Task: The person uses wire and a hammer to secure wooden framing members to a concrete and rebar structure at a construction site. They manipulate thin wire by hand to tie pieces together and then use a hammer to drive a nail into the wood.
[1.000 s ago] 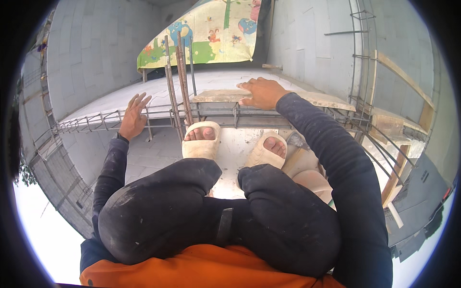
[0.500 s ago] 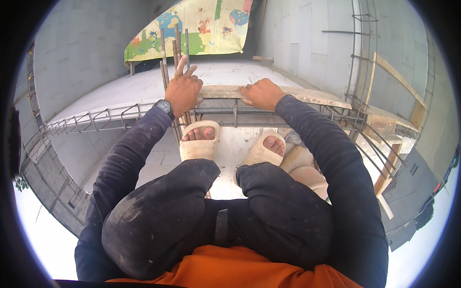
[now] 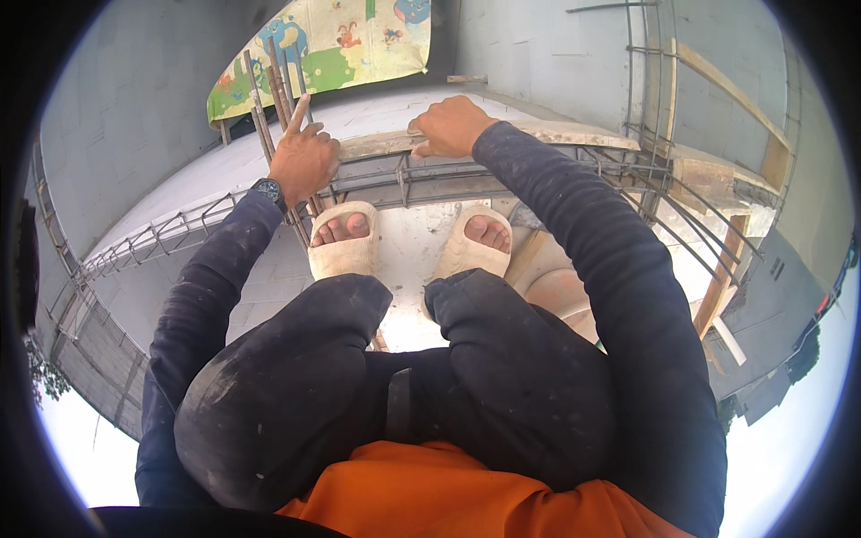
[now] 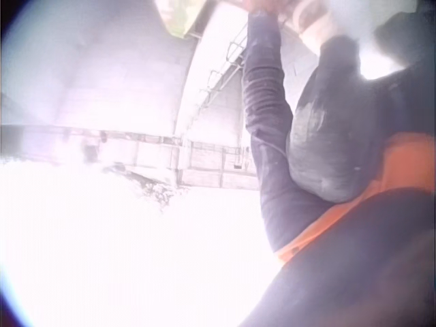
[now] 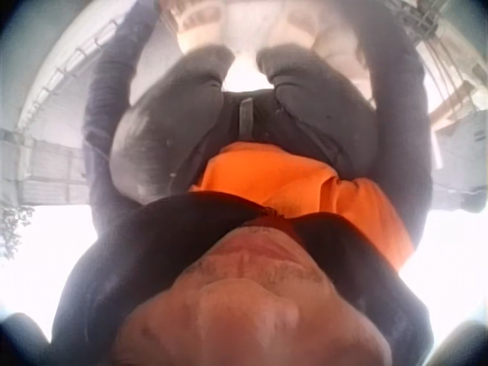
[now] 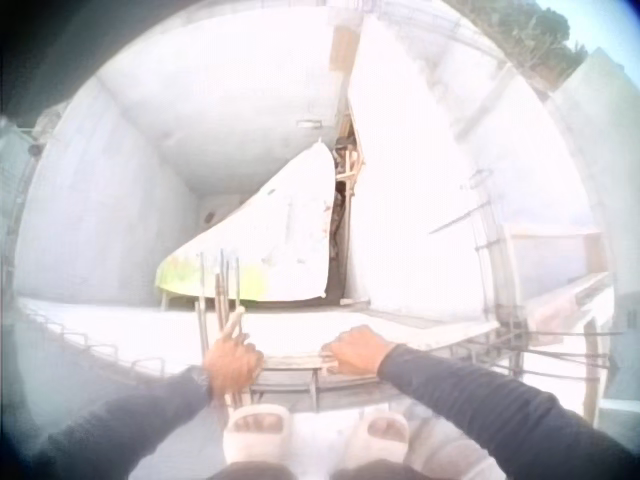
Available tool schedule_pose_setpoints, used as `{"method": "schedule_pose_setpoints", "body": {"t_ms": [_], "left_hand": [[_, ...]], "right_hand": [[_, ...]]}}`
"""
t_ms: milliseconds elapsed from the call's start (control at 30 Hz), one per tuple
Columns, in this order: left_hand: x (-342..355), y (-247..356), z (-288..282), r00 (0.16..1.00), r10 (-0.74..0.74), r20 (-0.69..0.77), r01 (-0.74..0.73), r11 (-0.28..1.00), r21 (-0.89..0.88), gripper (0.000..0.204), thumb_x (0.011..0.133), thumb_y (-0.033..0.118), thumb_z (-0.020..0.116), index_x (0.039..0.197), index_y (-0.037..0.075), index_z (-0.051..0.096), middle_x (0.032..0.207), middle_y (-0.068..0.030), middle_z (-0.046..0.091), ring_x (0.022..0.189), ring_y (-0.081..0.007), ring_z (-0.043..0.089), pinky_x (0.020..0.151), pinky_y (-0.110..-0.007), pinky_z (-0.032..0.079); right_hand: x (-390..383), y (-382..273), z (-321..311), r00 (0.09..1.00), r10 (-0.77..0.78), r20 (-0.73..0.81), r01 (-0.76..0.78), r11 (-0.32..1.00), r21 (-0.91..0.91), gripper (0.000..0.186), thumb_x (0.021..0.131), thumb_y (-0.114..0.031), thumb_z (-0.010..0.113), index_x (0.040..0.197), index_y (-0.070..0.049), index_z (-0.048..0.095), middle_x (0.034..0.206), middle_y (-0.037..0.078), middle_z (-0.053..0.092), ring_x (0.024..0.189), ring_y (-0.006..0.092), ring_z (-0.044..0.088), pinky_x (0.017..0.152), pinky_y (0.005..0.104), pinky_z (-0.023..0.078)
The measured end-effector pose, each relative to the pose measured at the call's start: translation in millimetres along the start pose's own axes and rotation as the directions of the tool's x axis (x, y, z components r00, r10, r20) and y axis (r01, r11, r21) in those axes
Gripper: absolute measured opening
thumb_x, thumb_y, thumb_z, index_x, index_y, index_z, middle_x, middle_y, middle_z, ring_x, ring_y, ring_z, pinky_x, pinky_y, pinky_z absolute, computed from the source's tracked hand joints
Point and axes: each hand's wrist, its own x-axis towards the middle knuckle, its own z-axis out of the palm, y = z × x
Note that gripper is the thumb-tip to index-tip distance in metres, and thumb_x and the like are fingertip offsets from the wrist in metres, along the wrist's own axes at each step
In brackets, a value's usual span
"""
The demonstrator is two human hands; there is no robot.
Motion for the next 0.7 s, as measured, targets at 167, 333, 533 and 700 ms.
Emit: {"method": "schedule_pose_setpoints", "body": {"t_ms": [167,333,533,700], "left_hand": [[21,-5,-2,0.985,0.101,0.143,-0.109,0.993,0.051,0.019,0.093,0.019,0.061,0.099,0.011,0.077,0.082,-0.0118,0.077,0.090,-0.0283,0.076,0.133,-0.056,0.013],[12,-3,8,0.988,0.116,0.102,-0.115,0.993,-0.011,0.019,0.093,0.020,0.060,0.099,0.010,0.075,0.076,-0.0143,0.075,0.083,-0.0331,0.075,0.132,-0.057,0.016],[21,1,6,0.984,0.146,0.102,-0.151,0.988,0.035,0.018,0.095,0.021,0.061,0.100,0.009,0.073,0.077,-0.0154,0.074,0.081,-0.0346,0.075,0.131,-0.054,0.021],[29,-11,-11,0.973,0.172,0.155,-0.168,0.985,-0.042,0.018,0.093,0.024,0.066,0.102,0.010,0.074,0.079,-0.0159,0.075,0.087,-0.0337,0.076,0.132,-0.055,0.014]], "right_hand": [[-47,28,-66,0.903,0.356,-0.241,-0.260,0.898,0.354,0.059,0.100,-0.059,0.062,0.134,-0.012,0.072,0.114,0.018,0.078,0.109,0.0394,0.072,0.098,0.0485,0.055],[-190,22,-87,0.610,0.788,-0.085,-0.268,0.306,0.913,0.059,0.102,-0.055,0.060,0.116,0.001,0.073,0.097,0.015,0.078,0.086,0.0237,0.076,0.077,0.0360,0.061],[-251,-60,30,0.505,0.735,0.453,-0.860,0.380,0.341,0.040,0.100,-0.031,0.059,0.102,0.005,0.076,0.104,0.027,0.077,0.098,0.0393,0.076,0.092,0.0493,0.059],[-250,-64,82,0.475,0.797,0.374,-0.872,0.367,0.324,0.042,0.097,-0.035,0.061,0.112,0.001,0.077,0.114,0.027,0.076,0.110,0.0415,0.073,0.098,0.0478,0.058]]}}
